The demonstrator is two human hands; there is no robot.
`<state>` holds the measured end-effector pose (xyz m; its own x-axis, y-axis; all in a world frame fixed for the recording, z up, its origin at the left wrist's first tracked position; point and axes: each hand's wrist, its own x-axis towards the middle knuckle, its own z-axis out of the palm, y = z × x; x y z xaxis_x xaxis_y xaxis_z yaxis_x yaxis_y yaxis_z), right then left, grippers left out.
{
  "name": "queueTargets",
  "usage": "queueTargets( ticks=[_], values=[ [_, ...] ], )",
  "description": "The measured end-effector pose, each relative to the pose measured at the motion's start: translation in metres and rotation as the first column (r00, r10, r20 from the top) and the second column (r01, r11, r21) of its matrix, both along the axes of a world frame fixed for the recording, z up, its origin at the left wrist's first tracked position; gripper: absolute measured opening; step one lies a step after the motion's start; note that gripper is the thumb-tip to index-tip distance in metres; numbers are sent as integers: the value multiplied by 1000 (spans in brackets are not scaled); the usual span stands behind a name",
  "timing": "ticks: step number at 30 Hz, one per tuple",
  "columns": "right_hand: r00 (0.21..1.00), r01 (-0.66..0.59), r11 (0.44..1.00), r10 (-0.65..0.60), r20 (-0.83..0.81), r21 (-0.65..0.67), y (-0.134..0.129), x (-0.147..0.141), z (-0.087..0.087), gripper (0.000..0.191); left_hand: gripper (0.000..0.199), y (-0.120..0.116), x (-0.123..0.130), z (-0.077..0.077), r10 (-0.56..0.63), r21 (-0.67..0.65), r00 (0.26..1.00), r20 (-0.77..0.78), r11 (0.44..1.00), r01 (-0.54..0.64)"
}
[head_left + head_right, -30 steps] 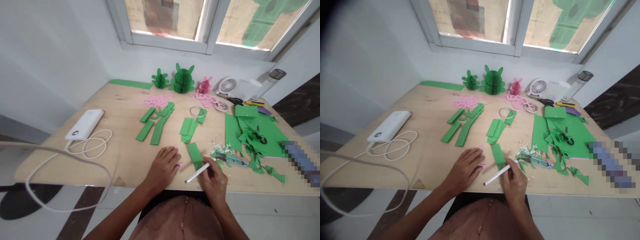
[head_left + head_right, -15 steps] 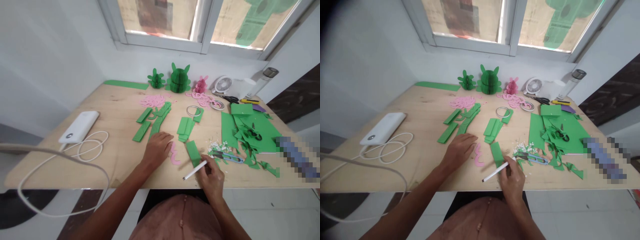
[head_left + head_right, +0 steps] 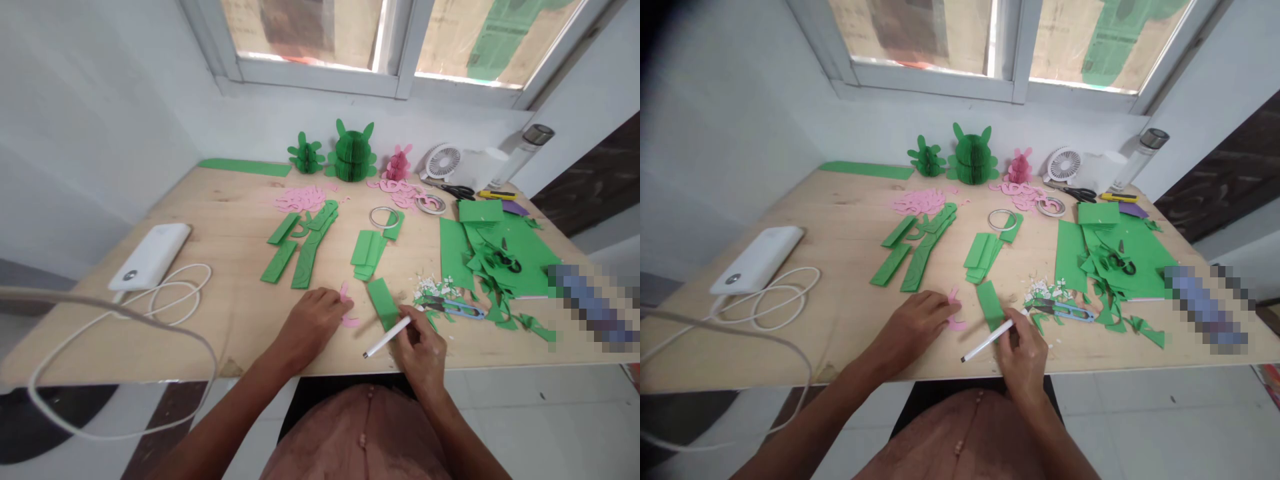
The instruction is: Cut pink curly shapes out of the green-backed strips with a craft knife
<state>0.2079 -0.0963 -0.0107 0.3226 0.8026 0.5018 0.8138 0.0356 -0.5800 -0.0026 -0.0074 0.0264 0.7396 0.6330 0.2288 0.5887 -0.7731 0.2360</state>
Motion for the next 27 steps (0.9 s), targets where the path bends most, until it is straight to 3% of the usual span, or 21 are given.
queueTargets(
  ticks=[5,9,16,27],
  values=[
    [1000,6,1000,-6,-15,-2,0,0,0,21,19,7,-1,8,-201,112,960,-196,968,225],
    [1000,7,1000,-7,-20,3,0,0,-1,21,15,13,-3,6,-267,207,931,-248,924,320],
    [1000,-5,1000,5,-25,-4,-1,1,-2,23,19,17,-2,-4,-330,295,908,-258,868,399],
    [1000,-3,1000,3,-27,-22,0,0,0,23,19,18,-5,0,-345,286,902,-261,864,414]
  ],
)
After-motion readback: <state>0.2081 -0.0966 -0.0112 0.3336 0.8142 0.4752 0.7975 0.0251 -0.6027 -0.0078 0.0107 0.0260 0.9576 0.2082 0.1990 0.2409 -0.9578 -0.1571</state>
